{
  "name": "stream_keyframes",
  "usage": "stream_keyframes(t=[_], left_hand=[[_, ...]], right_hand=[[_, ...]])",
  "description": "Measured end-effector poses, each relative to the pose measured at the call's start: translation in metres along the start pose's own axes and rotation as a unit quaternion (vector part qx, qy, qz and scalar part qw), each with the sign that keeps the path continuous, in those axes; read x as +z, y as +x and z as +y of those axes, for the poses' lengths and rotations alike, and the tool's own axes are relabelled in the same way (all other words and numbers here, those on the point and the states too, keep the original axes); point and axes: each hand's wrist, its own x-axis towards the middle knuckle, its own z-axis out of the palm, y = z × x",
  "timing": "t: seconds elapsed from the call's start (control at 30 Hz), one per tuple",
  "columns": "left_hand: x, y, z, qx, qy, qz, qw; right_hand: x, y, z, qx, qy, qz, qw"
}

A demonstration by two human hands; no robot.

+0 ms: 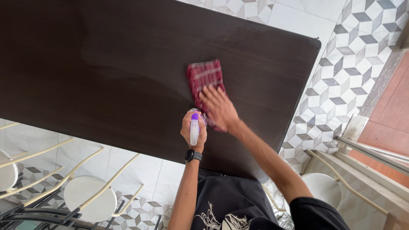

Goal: The person cleans a long dark table by spraying it with a cleaning solution and wiping it down with a cloth.

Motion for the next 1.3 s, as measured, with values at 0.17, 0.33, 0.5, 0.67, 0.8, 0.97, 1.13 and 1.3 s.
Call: stream_keyframes(t=[0.17, 0.33, 0.5, 0.67, 0.8, 0.97, 1.13, 1.3], left_hand=[[-0.017, 0.010, 0.010, 0.013, -0.056, -0.054, 0.997], [-0.034, 0.010, 0.013, -0.045, -0.030, -0.085, 0.995], [-0.081, 0.005, 0.014, -0.104, 0.030, -0.054, 0.993], [-0.133, 0.030, 0.007, -0.187, -0.003, -0.033, 0.982], [-0.163, 0.061, -0.011, -0.204, 0.017, -0.054, 0.977], [-0.173, 0.091, -0.025, -0.174, 0.012, -0.070, 0.982], [-0.166, 0.117, -0.022, -0.163, 0.023, -0.133, 0.977], [-0.144, 0.142, -0.014, -0.136, 0.018, -0.161, 0.977]], right_hand=[[0.027, -0.065, -0.042, 0.047, 0.023, 0.037, 0.998], [0.036, -0.122, -0.025, 0.089, 0.046, 0.027, 0.995], [0.026, -0.150, 0.044, 0.265, -0.027, 0.134, 0.955], [-0.006, -0.107, 0.130, 0.376, 0.015, 0.182, 0.908], [-0.034, -0.028, 0.166, 0.426, 0.024, 0.153, 0.891], [-0.041, 0.073, 0.132, 0.386, 0.001, 0.107, 0.916], [-0.027, 0.117, 0.029, 0.267, 0.010, 0.026, 0.963], [0.017, 0.063, -0.085, 0.154, 0.014, -0.006, 0.988]])
